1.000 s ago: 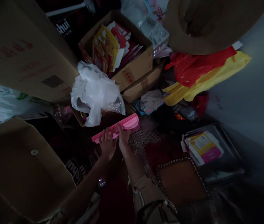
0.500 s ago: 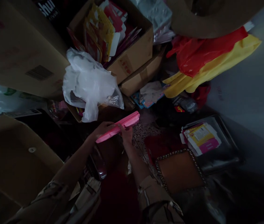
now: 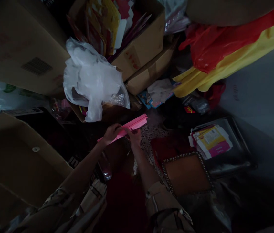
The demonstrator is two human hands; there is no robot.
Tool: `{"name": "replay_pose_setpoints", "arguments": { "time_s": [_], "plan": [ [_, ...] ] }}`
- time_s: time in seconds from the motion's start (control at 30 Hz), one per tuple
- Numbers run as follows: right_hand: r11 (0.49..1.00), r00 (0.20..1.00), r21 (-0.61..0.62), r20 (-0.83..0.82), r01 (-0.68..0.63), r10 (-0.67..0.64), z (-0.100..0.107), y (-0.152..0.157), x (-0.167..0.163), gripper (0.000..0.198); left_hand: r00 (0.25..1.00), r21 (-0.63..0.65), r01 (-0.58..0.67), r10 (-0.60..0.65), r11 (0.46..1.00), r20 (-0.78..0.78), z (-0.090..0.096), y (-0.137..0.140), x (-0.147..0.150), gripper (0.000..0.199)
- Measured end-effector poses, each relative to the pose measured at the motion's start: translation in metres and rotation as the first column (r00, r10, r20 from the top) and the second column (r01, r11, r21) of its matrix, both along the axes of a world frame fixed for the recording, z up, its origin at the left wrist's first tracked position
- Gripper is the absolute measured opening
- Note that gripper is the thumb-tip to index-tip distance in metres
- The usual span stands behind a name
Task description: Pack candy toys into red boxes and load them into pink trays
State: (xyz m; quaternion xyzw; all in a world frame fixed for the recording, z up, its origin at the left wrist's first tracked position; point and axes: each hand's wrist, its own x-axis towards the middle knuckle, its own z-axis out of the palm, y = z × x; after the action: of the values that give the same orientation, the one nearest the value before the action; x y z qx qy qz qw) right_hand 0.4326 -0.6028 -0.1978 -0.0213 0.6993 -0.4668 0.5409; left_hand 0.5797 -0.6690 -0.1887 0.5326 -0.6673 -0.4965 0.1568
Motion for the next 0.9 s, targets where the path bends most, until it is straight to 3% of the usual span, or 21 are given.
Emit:
{"name": "replay_pose_setpoints", "arguments": {
  "time_s": [0.3,0.57,0.7,0.77,0.9],
  "plan": [
    [1.0,0.998,0.004,0.07,0.008,-0.008,-0.002,-0.004,0.001,0.064,1.0,0.017,0.02,-0.02,1.0,-0.003,-0.002,-0.004,0.005,0.024],
    [0.999,0.997,-0.052,0.077,-0.005,0.008,0.0,0.009,-0.003,0.064,0.991,0.223,0.121,-0.103,0.967,-0.09,0.002,-0.01,0.01,0.036],
    [0.999,0.998,-0.048,0.057,-0.002,0.004,-0.001,0.01,-0.002,0.063,0.996,0.122,0.088,-0.086,0.989,-0.019,0.002,-0.003,0.006,0.035],
    [0.999,0.999,-0.037,0.034,0.011,-0.009,-0.003,0.007,0.002,0.064,0.993,-0.018,0.101,-0.1,0.995,0.063,0.001,0.005,0.004,0.032],
    [1.0,0.999,-0.015,-0.03,0.025,-0.026,-0.004,0.012,0.013,0.06,0.961,-0.254,0.162,-0.094,0.954,0.261,-0.003,0.012,0.001,0.028]
  ]
}}
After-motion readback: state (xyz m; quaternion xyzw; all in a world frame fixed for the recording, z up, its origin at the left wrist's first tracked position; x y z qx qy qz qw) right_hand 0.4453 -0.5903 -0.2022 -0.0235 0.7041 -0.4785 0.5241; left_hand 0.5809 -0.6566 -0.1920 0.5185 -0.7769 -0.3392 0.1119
